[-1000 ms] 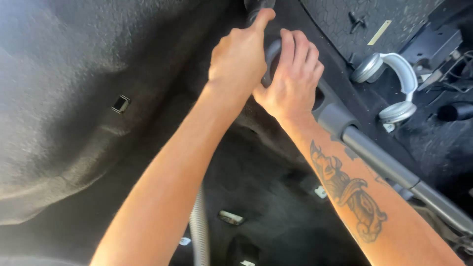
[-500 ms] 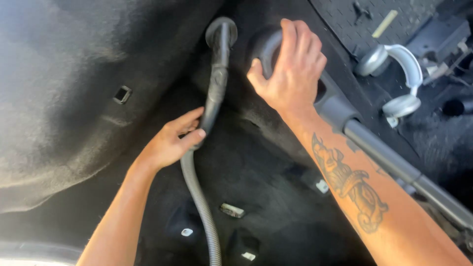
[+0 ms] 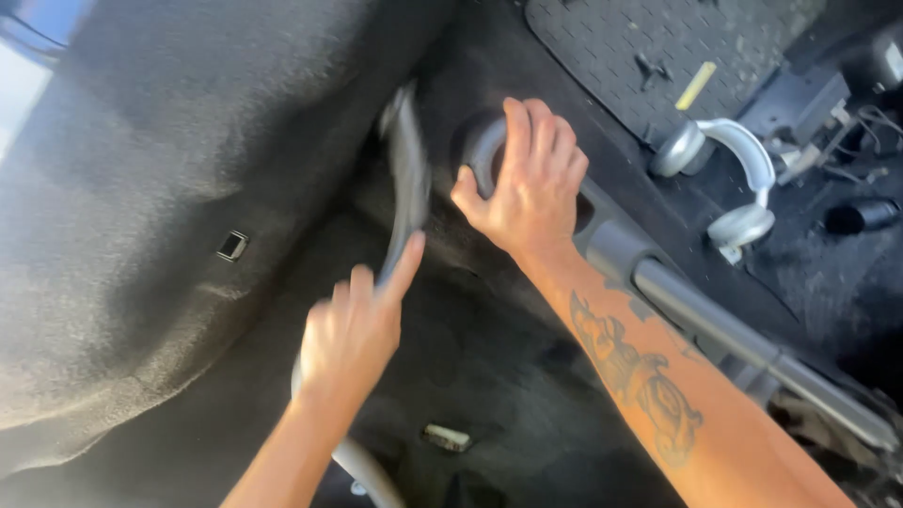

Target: The person scrubs the car's floor carpet with a blue brush, then moves outside to empty a vacuum cleaner's dust container. They return to the car and use a vacuum hose to clean the floor carpet and the side paneling.

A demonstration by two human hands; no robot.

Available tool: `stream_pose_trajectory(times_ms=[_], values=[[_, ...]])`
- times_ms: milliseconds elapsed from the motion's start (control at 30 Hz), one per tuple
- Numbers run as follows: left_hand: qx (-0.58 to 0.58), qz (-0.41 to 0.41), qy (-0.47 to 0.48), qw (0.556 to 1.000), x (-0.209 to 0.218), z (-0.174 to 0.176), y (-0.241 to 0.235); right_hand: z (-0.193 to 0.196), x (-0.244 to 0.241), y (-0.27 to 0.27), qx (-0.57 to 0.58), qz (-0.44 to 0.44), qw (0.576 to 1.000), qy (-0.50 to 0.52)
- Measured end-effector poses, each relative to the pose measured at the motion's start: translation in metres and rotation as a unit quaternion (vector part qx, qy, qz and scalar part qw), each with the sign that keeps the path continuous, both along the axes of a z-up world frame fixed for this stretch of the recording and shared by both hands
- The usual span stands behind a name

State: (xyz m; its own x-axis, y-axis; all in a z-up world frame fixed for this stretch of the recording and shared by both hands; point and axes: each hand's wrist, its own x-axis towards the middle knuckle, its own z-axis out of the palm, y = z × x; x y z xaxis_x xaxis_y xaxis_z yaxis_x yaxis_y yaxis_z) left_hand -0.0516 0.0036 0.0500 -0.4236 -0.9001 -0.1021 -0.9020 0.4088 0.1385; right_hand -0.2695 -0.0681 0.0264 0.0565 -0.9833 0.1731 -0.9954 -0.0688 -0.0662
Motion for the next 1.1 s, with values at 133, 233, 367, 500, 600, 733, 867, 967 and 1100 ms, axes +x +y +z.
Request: stream_pose_trajectory(times_ms=[133,233,367,500,600,733,867,967,1100], values=[[-0.045,-0.014,-0.045,0.998,-0.028,-0.002,-0.04,-0.004,0.002,0.007,0.04,-0.015,0.999,-0.031],[-0.006,-0.027,-0.117,0.993,0.022,0.012,0.007,0.0,0.001,0.001,0.021,-0.004,1.0,-0.011],[0.06,0.005,-0.117,0.991,0.028,0.016,0.017,0.0,0.001,0.006,0.02,0.004,1.0,-0.007],[-0.024,0.006,-0.011,1.0,-0.019,0.0,-0.036,-0.009,0.0,0.008,0.052,-0.021,0.998,-0.01],[-0.037,0.002,-0.089,0.995,0.01,0.008,0.005,-0.004,0.002,0.011,0.051,-0.012,0.998,-0.023],[0.057,0.03,-0.09,0.994,0.039,0.016,0.037,0.0,0.004,0.006,0.007,-0.001,1.0,-0.011],[-0.008,0.008,0.004,1.0,-0.018,0.004,-0.036,-0.007,0.0,0.006,0.044,-0.016,0.999,-0.017],[-0.058,0.015,-0.074,0.995,-0.008,0.001,-0.004,-0.002,0.003,0.012,0.036,-0.002,0.999,-0.036],[-0.004,0.036,-0.102,0.994,0.014,0.012,0.028,0.001,0.002,0.003,0.003,0.004,1.0,-0.023]])
